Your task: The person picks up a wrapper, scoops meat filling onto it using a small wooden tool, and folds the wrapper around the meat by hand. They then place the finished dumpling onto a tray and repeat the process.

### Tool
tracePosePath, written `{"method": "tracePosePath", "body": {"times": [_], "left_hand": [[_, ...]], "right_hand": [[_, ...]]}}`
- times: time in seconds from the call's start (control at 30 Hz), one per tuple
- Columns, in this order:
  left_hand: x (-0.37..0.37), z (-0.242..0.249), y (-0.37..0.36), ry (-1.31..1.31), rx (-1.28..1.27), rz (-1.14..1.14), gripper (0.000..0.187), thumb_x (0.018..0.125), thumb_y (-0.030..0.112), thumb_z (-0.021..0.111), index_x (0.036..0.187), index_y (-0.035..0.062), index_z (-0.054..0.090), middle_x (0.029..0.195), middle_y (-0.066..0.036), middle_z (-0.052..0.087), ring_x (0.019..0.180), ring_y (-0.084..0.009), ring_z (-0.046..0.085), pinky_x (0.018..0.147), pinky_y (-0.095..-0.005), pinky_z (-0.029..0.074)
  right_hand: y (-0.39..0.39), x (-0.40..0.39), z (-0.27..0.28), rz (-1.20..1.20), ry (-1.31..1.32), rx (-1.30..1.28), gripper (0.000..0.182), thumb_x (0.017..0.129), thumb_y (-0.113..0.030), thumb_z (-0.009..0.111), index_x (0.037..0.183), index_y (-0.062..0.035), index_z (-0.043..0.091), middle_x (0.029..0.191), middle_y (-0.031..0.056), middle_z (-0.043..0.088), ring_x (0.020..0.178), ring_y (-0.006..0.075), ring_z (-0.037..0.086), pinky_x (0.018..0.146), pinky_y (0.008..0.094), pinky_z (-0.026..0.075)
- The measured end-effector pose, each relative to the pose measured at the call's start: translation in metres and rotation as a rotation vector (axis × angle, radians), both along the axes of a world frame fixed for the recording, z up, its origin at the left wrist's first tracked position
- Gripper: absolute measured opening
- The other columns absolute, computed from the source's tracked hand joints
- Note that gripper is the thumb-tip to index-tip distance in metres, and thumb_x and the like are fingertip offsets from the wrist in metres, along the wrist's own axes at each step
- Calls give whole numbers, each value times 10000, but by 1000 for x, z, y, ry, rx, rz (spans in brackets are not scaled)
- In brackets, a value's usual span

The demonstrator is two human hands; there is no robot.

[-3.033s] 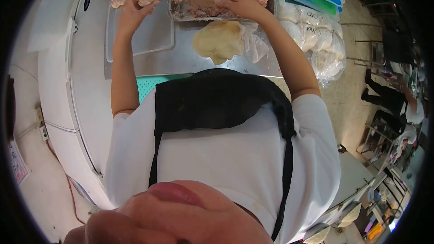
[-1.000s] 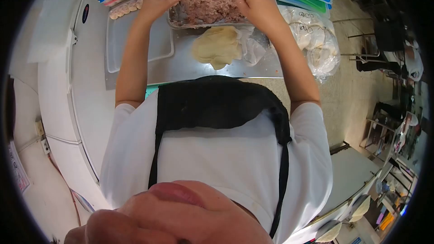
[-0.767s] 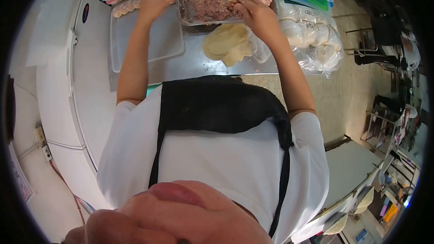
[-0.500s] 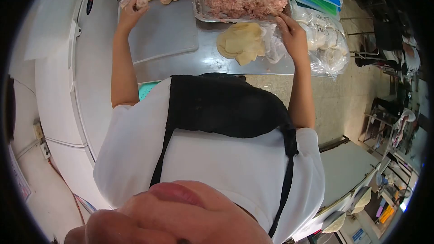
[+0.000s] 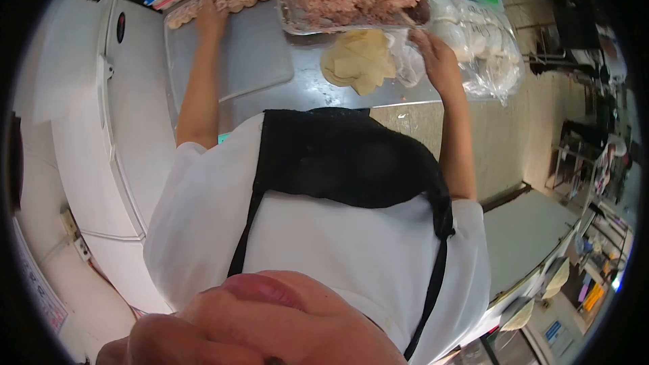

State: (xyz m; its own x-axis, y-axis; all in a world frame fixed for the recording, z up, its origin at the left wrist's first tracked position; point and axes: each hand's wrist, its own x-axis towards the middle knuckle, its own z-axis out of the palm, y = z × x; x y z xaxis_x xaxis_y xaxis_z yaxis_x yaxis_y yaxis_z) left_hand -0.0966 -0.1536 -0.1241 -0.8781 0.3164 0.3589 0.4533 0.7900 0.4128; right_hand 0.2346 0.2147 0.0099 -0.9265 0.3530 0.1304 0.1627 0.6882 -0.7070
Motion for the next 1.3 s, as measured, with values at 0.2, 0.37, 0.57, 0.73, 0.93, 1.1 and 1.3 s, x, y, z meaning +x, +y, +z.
{"method": "tracePosePath", "body": {"times": [0.2,0.37,0.57,0.73,0.93,1.1,1.3], "left_hand": [[31,18,6,182,-232,-163,498,772,245,681,1218,70,545,1192,-177,575,1027,-328,583,862,-411,467],[177,105,99,-370,159,-424,241,829,189,615,1022,47,632,1069,-125,632,901,-319,619,788,-391,488],[232,35,189,25,96,-576,264,791,212,638,1007,59,653,926,-112,642,873,-324,597,809,-406,471],[235,40,197,-311,152,-404,256,799,233,643,970,42,657,887,-144,645,860,-319,592,794,-390,464],[252,63,195,-570,745,-75,175,860,200,610,898,35,655,807,-85,645,766,-130,605,674,-283,479],[241,55,190,-724,982,-62,175,882,176,592,949,27,656,793,-55,642,804,-73,580,709,-269,482],[236,64,179,-488,634,-200,195,884,174,588,1009,52,674,914,-67,676,810,-152,618,753,-280,484]], "right_hand": [[79,-42,51,163,-522,760,391,897,-415,496,865,-62,661,817,165,649,804,346,624,691,446,477],[127,-80,-7,520,54,963,192,804,-209,557,715,-63,643,740,136,630,736,322,622,633,423,485],[57,-65,25,637,-148,1026,94,733,-140,577,777,-100,651,769,76,643,749,246,648,642,359,510],[99,-91,29,601,-8,1010,112,745,-141,564,745,-87,661,705,106,631,699,291,642,597,393,504],[86,-67,-2,774,46,911,145,764,-167,552,787,-81,667,714,123,623,705,311,636,608,409,498],[111,-101,29,614,-172,929,146,772,-147,544,806,-85,672,749,125,632,756,300,639,621,407,497],[66,-72,2,777,26,909,115,739,-147,564,688,-78,640,698,124,631,695,302,639,597,407,503]]}}
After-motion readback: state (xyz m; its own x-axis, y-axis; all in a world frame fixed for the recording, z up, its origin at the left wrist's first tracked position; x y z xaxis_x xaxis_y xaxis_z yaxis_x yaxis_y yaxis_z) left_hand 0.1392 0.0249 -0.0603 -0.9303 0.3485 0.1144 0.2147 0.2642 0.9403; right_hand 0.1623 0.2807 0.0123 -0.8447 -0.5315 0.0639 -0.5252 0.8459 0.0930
